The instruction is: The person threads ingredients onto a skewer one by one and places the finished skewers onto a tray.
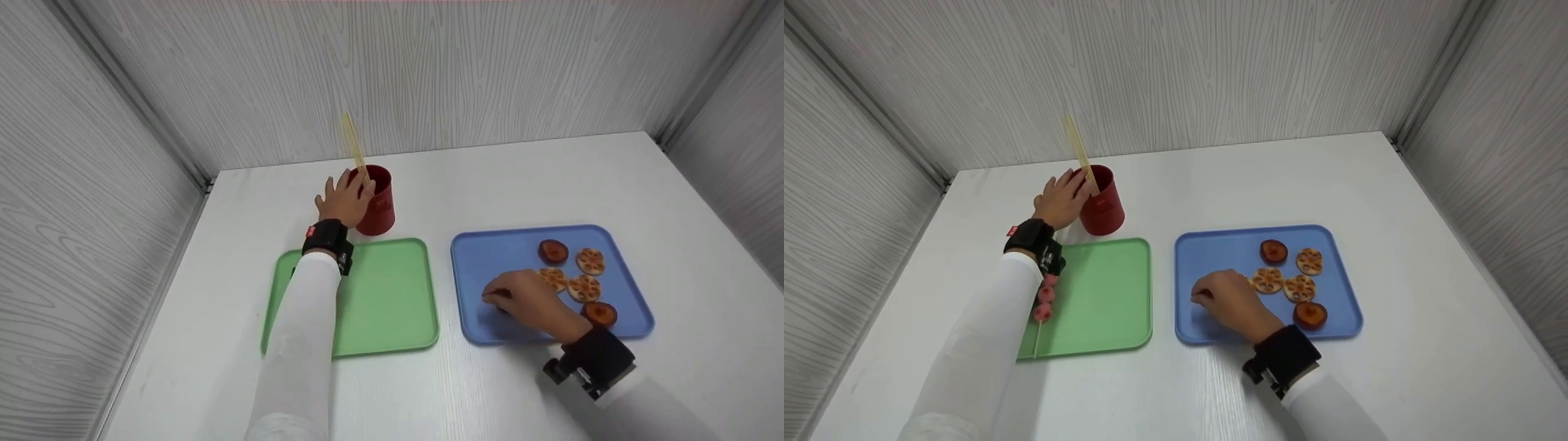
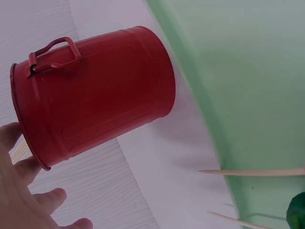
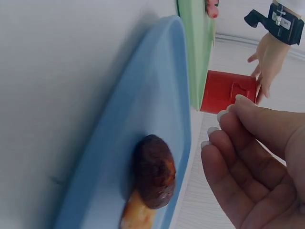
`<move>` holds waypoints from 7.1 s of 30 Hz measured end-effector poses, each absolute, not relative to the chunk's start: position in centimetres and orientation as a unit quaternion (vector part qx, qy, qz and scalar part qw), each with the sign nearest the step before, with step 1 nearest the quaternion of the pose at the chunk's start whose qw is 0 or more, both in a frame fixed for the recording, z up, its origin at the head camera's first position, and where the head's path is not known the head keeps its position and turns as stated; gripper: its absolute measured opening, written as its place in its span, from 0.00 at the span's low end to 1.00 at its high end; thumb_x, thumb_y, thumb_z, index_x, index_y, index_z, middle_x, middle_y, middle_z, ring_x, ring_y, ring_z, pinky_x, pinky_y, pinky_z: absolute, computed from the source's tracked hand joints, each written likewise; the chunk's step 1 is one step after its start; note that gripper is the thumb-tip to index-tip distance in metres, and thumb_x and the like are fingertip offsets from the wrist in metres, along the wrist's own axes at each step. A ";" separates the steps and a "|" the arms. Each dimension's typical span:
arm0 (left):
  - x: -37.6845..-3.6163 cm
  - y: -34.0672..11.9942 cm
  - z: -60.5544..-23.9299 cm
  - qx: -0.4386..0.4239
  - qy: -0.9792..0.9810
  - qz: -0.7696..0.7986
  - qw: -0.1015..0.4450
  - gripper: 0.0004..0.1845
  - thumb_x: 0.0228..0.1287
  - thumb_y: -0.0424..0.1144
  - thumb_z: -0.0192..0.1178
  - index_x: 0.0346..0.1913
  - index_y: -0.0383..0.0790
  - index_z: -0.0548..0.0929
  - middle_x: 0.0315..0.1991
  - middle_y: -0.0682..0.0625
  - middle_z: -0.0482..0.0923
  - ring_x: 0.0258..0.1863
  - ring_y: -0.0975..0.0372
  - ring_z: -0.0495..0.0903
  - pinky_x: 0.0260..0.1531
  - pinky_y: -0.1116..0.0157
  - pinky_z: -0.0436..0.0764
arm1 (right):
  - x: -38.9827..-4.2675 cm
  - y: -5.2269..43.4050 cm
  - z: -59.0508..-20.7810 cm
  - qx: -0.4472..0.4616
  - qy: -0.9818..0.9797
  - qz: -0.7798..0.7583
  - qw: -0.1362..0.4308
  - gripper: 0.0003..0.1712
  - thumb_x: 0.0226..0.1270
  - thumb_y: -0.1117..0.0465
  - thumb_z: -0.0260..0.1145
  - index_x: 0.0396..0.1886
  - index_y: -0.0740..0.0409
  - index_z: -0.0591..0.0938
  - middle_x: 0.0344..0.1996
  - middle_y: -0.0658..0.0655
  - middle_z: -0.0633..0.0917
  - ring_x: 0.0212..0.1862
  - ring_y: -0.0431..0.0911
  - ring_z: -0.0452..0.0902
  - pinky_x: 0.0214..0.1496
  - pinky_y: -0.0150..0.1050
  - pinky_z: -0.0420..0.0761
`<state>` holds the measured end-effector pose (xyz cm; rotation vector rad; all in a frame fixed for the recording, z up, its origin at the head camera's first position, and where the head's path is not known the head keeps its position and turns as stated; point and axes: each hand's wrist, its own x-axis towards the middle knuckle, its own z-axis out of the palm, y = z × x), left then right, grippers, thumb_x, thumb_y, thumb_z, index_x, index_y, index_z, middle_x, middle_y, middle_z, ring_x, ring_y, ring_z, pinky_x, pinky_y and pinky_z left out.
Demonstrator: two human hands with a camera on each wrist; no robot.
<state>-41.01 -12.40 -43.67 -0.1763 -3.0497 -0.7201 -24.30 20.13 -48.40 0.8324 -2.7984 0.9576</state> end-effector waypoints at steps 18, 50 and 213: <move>-41.9 -11.1 -44.4 -0.059 -0.971 -0.232 -0.019 0.33 0.76 0.60 0.34 0.78 0.50 0.51 0.78 0.49 0.45 0.76 0.47 0.37 0.69 0.40 0.46 | -26.4 18.4 -46.9 0.246 -0.911 0.323 0.069 0.04 0.64 0.67 0.68 0.35 0.61 0.89 0.32 0.53 0.88 0.36 0.45 0.83 0.39 0.42 0.83; -41.7 -13.0 -43.7 -0.040 -0.963 -0.265 -0.014 0.33 0.75 0.53 0.45 0.76 0.42 0.55 0.77 0.47 0.48 0.75 0.49 0.45 0.67 0.42 0.54 | -25.8 18.2 -48.4 0.254 -0.917 0.305 0.036 0.06 0.66 0.66 0.66 0.38 0.61 0.88 0.33 0.52 0.88 0.37 0.45 0.83 0.41 0.44 0.82; -26.9 -4.1 -49.5 -0.233 -0.733 -0.602 -0.213 0.16 0.70 0.28 0.57 0.58 0.32 0.77 0.45 0.30 0.77 0.39 0.43 0.83 0.38 0.60 0.85 | -26.8 24.9 -49.1 0.192 -0.966 0.169 -0.024 0.21 0.53 0.76 0.69 0.49 0.73 0.81 0.41 0.68 0.85 0.42 0.59 0.82 0.42 0.52 0.83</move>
